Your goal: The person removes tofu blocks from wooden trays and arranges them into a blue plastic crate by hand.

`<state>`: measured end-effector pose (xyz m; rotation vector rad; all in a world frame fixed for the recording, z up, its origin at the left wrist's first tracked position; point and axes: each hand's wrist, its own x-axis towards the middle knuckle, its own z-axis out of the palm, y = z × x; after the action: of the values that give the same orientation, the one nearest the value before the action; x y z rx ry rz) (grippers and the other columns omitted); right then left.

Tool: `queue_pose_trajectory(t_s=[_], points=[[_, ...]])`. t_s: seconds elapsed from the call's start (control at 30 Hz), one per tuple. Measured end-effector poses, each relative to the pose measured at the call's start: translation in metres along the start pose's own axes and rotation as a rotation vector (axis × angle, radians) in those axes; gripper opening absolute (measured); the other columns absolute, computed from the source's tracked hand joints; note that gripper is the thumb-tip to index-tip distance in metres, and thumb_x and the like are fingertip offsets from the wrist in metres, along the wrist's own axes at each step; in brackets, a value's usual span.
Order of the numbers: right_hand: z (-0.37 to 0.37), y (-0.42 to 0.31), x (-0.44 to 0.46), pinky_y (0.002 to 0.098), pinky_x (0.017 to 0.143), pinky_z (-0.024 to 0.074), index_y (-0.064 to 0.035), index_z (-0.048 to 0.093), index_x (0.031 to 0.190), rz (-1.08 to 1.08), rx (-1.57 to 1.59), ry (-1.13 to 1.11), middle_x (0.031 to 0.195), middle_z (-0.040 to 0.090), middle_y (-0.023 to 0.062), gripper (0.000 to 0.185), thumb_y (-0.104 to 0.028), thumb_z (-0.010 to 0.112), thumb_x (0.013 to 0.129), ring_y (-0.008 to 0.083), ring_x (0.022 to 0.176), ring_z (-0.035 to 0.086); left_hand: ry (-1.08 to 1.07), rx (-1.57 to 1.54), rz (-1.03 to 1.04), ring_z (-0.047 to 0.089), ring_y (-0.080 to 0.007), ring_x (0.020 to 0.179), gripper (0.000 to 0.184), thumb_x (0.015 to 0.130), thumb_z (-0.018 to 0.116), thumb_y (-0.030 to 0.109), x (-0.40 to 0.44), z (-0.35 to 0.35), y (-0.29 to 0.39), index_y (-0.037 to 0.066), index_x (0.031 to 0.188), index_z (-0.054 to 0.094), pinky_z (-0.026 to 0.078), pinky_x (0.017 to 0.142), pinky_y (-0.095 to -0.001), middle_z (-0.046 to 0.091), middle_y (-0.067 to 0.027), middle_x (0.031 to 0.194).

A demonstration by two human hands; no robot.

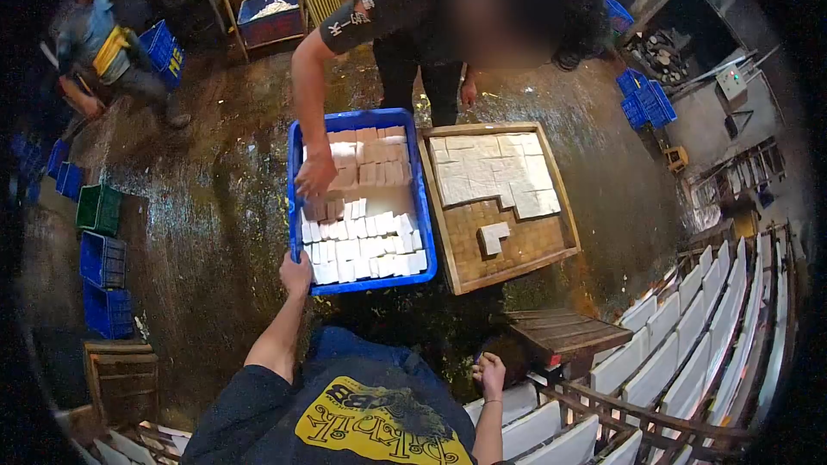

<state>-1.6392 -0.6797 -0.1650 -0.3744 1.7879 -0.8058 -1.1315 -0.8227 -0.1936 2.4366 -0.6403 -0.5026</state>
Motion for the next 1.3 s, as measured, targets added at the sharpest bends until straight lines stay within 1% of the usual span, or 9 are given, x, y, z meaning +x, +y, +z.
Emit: queue_pose_trajectory(t_s=[0.23,0.27,0.4,0.5,0.7,0.77,0.83,1.17,1.3], points=[[-0.009,0.051,-0.015,0.0283,0.044,0.0495,-0.0029,0.058,0.102,0.160,-0.215,-0.105,0.080,0.061,0.0070,0.015,-0.006,0.055,0.089,0.0159,0.058,0.061,0.043,-0.063,0.024,0.065,-0.0436,0.087,0.036,0.084,0.059,0.034,0.004,0.010,-0.010,0.005,0.105,0.066,0.050,0.080,-0.0510,0.067,-0.0251,0.090],[-0.011,0.058,-0.020,0.0281,0.049,0.0525,0.0007,0.060,0.103,0.184,-0.276,-0.069,0.081,0.062,0.0078,0.016,-0.006,0.056,0.089,0.0165,0.061,0.062,0.044,-0.064,0.020,0.065,-0.0436,0.087,0.036,0.084,0.059,0.034,0.004,0.008,-0.010,0.005,0.105,0.066,0.050,0.080,-0.0510,0.067,-0.0251,0.090],[-0.035,0.099,-0.018,0.0288,0.057,0.0553,0.0079,0.059,0.111,0.109,-0.264,-0.030,0.090,0.064,0.0105,0.027,-0.005,0.059,0.088,0.0195,0.065,0.062,0.008,-0.026,-0.010,0.065,-0.0428,0.086,0.037,0.084,0.059,0.034,0.002,0.004,-0.003,0.005,0.106,0.066,0.049,0.081,-0.0506,0.067,-0.0245,0.090],[-0.046,0.110,-0.013,0.0279,0.052,0.0537,0.0043,0.058,0.111,0.127,-0.118,-0.017,0.087,0.062,0.0095,0.025,-0.006,0.058,0.089,0.0169,0.060,0.061,-0.011,0.025,-0.013,0.064,-0.0431,0.085,0.036,0.085,0.059,0.035,0.002,0.003,-0.002,0.004,0.101,0.066,0.049,0.080,-0.0510,0.067,-0.0247,0.088],[-0.030,0.074,-0.019,0.0253,0.041,0.0467,-0.0053,0.056,0.101,0.246,-0.014,-0.018,0.078,0.056,0.0050,0.013,-0.009,0.059,0.088,0.0134,0.054,0.058,0.015,0.028,0.030,0.064,-0.0443,0.082,0.037,0.084,0.057,0.035,0.002,0.004,-0.002,0.000,0.093,0.066,0.049,0.078,-0.0522,0.066,-0.0262,0.083],[-0.027,0.073,-0.018,0.0249,0.041,0.0467,-0.0054,0.056,0.101,0.246,0.018,-0.007,0.078,0.057,0.0043,0.014,-0.010,0.060,0.088,0.0138,0.054,0.059,0.008,0.037,0.039,0.064,-0.0445,0.080,0.037,0.084,0.057,0.035,-0.001,0.001,0.002,0.000,0.092,0.066,0.049,0.077,-0.0525,0.066,-0.0261,0.081],[-0.022,0.065,-0.018,0.0270,0.041,0.0471,-0.0005,0.055,0.108,0.220,-0.062,0.000,0.083,0.058,0.0074,0.018,-0.010,0.052,0.093,0.0157,0.059,0.061,0.087,0.030,0.078,0.065,-0.0443,0.080,0.037,0.084,0.057,0.035,-0.004,0.000,0.003,0.001,0.092,0.067,0.049,0.077,-0.0529,0.066,-0.0264,0.082],[-0.029,0.077,-0.018,0.0271,0.046,0.0514,-0.0029,0.057,0.111,0.206,-0.051,0.054,0.082,0.062,0.0041,0.026,-0.012,0.063,0.087,0.0147,0.060,0.064,0.012,0.055,0.046,0.063,-0.0445,0.086,0.040,0.084,0.057,0.039,0.001,0.005,-0.003,0.002,0.093,0.065,0.047,0.080,-0.0532,0.067,-0.0249,0.087],[-0.028,0.082,-0.020,0.0283,0.045,0.0511,-0.0004,0.055,0.112,0.225,-0.085,0.070,0.085,0.061,0.0073,0.023,-0.008,0.055,0.090,0.0163,0.061,0.063,0.029,0.061,0.042,0.063,-0.0441,0.086,0.041,0.083,0.057,0.039,0.004,0.010,-0.007,0.002,0.096,0.066,0.047,0.079,-0.0529,0.067,-0.0247,0.088]])
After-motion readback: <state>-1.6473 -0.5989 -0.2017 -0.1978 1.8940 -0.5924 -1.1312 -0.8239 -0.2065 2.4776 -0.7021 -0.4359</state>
